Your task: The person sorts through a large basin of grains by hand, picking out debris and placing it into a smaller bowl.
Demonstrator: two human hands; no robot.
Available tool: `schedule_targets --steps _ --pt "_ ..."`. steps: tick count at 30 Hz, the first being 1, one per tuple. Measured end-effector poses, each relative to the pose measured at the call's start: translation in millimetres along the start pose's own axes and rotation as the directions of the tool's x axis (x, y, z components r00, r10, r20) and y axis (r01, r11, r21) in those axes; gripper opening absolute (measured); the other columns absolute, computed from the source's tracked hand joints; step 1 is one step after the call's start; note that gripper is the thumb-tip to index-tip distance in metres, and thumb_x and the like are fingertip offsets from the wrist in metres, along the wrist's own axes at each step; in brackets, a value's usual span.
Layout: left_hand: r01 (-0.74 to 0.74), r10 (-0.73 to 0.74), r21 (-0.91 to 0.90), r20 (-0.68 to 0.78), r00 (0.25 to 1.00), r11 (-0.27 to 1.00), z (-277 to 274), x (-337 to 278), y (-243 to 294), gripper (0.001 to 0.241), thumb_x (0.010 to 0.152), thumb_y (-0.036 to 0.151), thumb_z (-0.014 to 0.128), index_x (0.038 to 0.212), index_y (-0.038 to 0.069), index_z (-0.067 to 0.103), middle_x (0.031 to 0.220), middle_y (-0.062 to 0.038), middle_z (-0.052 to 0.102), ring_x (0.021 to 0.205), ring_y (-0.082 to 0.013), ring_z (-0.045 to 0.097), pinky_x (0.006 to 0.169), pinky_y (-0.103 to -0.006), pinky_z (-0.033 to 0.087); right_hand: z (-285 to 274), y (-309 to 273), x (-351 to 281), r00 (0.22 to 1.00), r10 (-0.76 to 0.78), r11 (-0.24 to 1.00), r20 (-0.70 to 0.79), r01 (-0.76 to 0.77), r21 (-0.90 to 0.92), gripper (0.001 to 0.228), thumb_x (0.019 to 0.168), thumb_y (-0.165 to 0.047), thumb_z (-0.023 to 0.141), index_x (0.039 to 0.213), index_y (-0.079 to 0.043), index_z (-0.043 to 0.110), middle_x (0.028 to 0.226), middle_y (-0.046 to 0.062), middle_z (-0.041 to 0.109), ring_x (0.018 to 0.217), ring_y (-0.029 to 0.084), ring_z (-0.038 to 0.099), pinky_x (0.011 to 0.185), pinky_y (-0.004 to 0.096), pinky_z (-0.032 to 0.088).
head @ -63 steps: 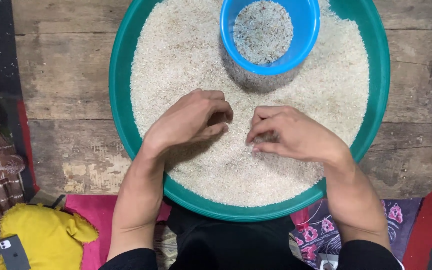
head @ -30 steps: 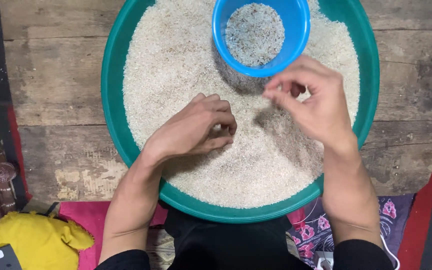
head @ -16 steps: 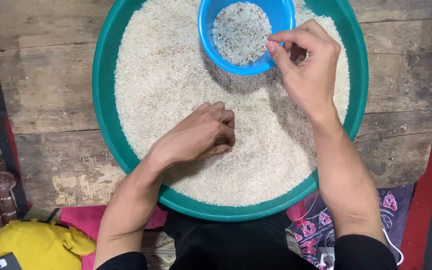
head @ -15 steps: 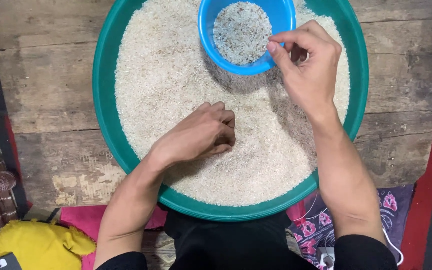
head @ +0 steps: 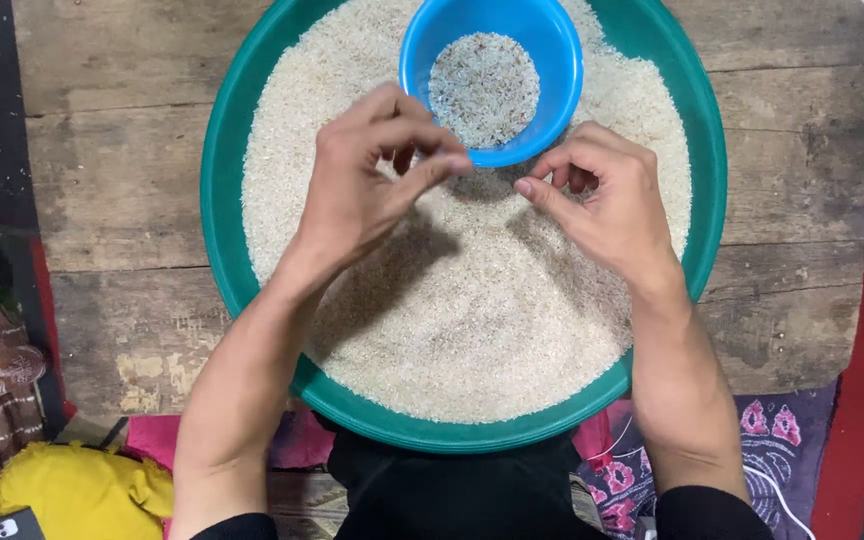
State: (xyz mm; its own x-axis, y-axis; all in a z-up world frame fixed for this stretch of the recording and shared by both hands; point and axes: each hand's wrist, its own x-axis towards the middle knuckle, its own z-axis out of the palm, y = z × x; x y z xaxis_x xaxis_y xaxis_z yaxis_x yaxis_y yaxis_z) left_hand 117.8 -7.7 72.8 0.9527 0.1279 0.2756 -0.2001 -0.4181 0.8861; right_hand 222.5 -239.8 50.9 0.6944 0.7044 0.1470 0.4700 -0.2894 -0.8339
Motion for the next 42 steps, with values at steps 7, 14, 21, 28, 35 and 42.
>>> schedule_targets --steps 7,14,21,28,35,42 --pt "-0.082 0.124 0.348 -0.098 0.987 0.934 24 27 -30 0.028 0.104 0.028 0.069 0.125 0.01 0.072 0.104 -0.004 0.063 0.095 -0.018 0.052 0.087 -0.0343 0.043 -11 -3 0 0.988 0.085 0.996 -0.127 -0.087 -0.012 0.014 0.083 0.004 0.087 0.088 0.001 0.074 0.082 0.008 0.063 0.07 0.014 0.053 0.06 0.026 0.043" --pt "-0.03 0.071 0.246 -0.161 0.984 0.969 4 1 -53 0.013 0.089 0.019 0.089 0.087 0.011 0.078 0.097 -0.002 0.065 0.093 -0.0204 0.059 0.09 -0.0378 0.047 -1 -15 5 0.996 0.069 0.998 0.052 -0.069 -0.016 0.008 0.088 0.001 0.079 0.096 0.001 0.078 0.075 0.011 0.062 0.061 0.019 0.054 0.056 0.029 0.044" --pt "-0.103 0.118 0.197 -0.065 0.991 0.975 -7 -4 -57 0.009 0.09 0.014 0.085 0.092 0.013 0.077 0.092 -0.005 0.065 0.082 -0.0275 0.065 0.084 -0.0433 0.054 41 -11 -4 0.97 0.007 0.998 0.243 0.008 -0.064 0.008 0.091 -0.009 0.075 0.096 -0.003 0.078 0.062 0.01 0.064 0.052 0.021 0.059 0.051 0.03 0.047" --pt "-0.075 0.083 0.19 -0.038 0.996 0.979 -15 -2 -46 0.009 0.088 0.007 0.084 0.092 0.01 0.076 0.092 -0.005 0.065 0.081 -0.025 0.066 0.079 -0.0436 0.054 60 -15 -3 0.953 0.019 0.99 0.302 0.026 -0.142 0.012 0.096 -0.011 0.071 0.098 -0.002 0.079 0.063 0.012 0.069 0.05 0.02 0.06 0.05 0.03 0.048" --pt "-0.118 0.114 0.249 0.031 0.993 0.961 -20 0 -41 0.021 0.085 0.012 0.087 0.098 0.002 0.074 0.091 -0.006 0.063 0.079 -0.0191 0.061 0.077 -0.0352 0.052 69 -10 -6 0.97 0.019 0.96 0.242 0.049 -0.274 0.016 0.083 -0.011 0.078 0.099 -0.009 0.08 0.08 0.003 0.077 0.048 0.013 0.057 0.048 0.028 0.047" --pt "-0.14 0.132 0.229 0.051 0.99 0.963 -22 0 -39 0.026 0.085 0.012 0.087 0.104 0.0 0.073 0.091 -0.008 0.063 0.077 -0.0202 0.061 0.075 -0.0358 0.052 71 -12 -5 0.972 0.066 0.95 0.225 0.008 -0.312 0.013 0.083 -0.011 0.079 0.096 -0.011 0.081 0.055 -0.002 0.063 0.041 0.013 0.048 0.045 0.029 0.041"
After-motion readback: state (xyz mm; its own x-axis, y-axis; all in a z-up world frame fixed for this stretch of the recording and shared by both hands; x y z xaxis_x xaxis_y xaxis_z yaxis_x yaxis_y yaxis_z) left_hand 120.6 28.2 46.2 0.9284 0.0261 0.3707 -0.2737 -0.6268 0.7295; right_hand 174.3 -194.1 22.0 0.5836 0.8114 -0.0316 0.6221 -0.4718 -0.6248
